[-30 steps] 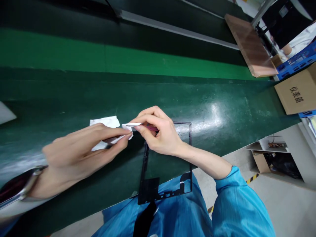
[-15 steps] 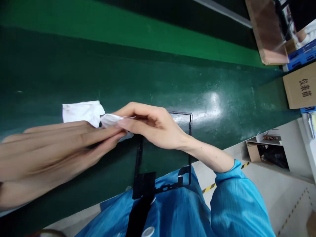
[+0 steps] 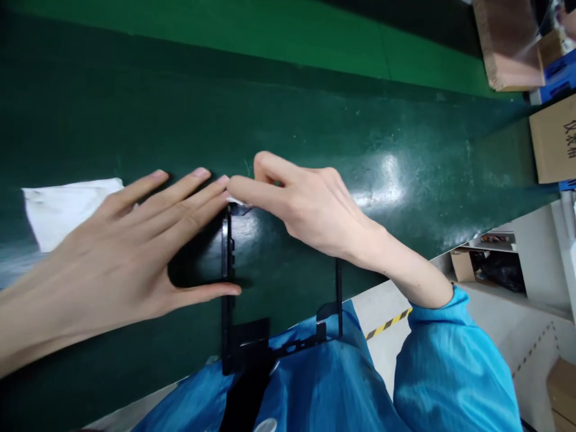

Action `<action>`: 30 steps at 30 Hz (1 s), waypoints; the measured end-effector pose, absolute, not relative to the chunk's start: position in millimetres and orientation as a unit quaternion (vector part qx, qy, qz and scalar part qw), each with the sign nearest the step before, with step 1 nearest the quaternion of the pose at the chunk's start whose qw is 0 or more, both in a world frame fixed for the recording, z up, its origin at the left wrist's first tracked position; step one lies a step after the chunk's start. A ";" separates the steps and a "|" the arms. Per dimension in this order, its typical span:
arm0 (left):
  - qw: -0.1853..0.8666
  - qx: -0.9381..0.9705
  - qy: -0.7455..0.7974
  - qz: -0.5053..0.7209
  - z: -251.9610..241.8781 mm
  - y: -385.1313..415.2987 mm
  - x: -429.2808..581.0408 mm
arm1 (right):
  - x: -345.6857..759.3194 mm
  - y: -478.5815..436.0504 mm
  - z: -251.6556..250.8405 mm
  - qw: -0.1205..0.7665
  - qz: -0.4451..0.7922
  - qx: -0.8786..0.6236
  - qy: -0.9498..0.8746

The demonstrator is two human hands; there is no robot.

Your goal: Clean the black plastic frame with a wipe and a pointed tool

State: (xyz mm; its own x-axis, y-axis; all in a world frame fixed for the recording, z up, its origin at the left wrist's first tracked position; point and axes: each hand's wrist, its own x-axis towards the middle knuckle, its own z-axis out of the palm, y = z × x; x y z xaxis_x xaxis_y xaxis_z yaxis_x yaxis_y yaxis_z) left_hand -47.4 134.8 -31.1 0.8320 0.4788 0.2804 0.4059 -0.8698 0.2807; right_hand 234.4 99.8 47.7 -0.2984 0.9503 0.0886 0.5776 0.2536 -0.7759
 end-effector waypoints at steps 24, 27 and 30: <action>0.097 0.941 0.276 0.169 -17.6 126.2 -47.5 | 191.9 96.5 29.2 0.180 0.230 -0.524 -0.800; 0.088 0.945 0.266 0.171 -18.4 129.3 -48.9 | 194.6 98.1 20.9 0.257 0.237 -0.507 -0.788; 0.093 0.946 0.259 0.171 -21.2 131.8 -51.2 | 193.8 101.5 17.0 0.326 0.257 -0.485 -0.770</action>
